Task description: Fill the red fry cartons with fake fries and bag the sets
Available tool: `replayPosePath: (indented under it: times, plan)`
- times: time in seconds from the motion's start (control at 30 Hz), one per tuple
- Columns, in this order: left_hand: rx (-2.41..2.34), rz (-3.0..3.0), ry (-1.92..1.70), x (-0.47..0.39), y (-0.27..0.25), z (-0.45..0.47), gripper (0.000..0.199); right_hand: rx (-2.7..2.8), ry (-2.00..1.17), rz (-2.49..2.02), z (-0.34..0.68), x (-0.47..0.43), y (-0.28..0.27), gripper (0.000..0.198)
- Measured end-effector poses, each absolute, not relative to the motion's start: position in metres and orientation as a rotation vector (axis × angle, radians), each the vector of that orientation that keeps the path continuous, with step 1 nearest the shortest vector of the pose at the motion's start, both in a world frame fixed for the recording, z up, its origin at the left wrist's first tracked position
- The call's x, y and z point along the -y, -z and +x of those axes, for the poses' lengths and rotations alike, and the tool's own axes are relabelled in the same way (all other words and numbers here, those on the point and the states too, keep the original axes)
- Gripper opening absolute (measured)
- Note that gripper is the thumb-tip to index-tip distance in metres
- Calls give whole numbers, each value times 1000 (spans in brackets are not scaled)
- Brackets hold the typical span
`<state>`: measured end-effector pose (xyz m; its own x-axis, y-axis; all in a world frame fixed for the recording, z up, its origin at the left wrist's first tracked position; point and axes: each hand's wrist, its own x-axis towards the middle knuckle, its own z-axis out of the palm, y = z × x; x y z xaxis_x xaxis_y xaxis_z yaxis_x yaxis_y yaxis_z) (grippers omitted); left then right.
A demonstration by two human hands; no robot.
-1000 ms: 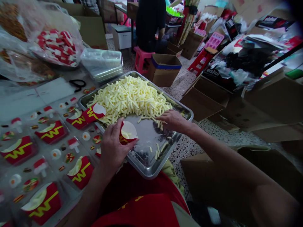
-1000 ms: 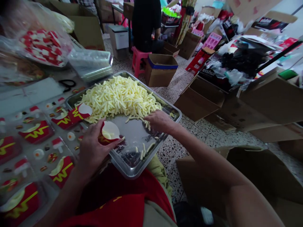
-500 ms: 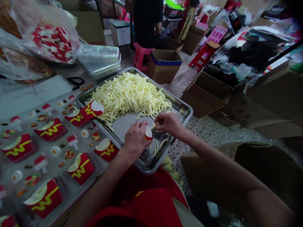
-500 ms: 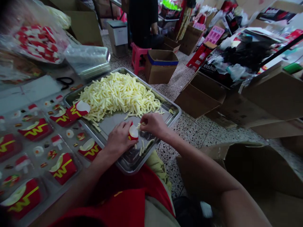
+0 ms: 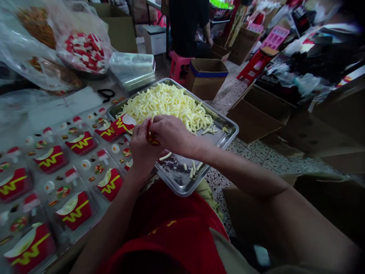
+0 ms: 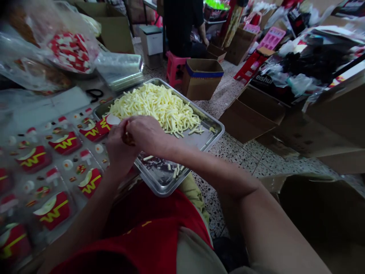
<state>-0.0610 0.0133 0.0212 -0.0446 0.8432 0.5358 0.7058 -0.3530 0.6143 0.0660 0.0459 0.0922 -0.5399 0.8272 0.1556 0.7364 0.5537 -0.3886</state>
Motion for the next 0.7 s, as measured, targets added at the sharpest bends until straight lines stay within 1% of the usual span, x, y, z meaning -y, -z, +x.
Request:
replayPosePath:
  times: [0.07,0.13,0.2,0.23,0.33,0.4,0.43,0.5,0.6,0.63,0.7]
  plan:
    - [-1691,2061,-1369,-8,-16,-69,72,2476,-537,-1220,63,-43,-90,17]
    - [-1682,2067,-1346,-3,-11,-78,78,2408,-696,-1169,78,-42,-91,19]
    - [-1706,2051,-1303,1,-7,-88,84,2391,-721,-1134,111,-41,-91,26]
    - [-1725,2036,-1290,3,-5,-92,85,2452,-671,-1117,130,-39,-90,27]
    - [-1777,1996,-1299,6,-5,-100,86,2923,-632,-952,179,-29,-80,38]
    - [-1778,1991,-1306,9,-7,-101,85,3192,-650,-806,194,-22,-69,45]
    - [-1772,1994,-1297,10,-9,-100,85,3269,-637,-735,196,-19,-63,45]
    - [-1763,2010,-1273,15,-13,-101,84,3341,-590,-593,195,-18,-51,36]
    - [-1817,2020,-1225,23,-14,-110,83,3342,-512,-471,197,-24,-39,10]
    - [-1851,2015,-1213,26,-13,-115,83,3324,-505,-487,200,-28,-36,6]
    - [-1928,1989,-1205,31,-10,-126,84,3236,-528,-600,206,-35,-32,6]
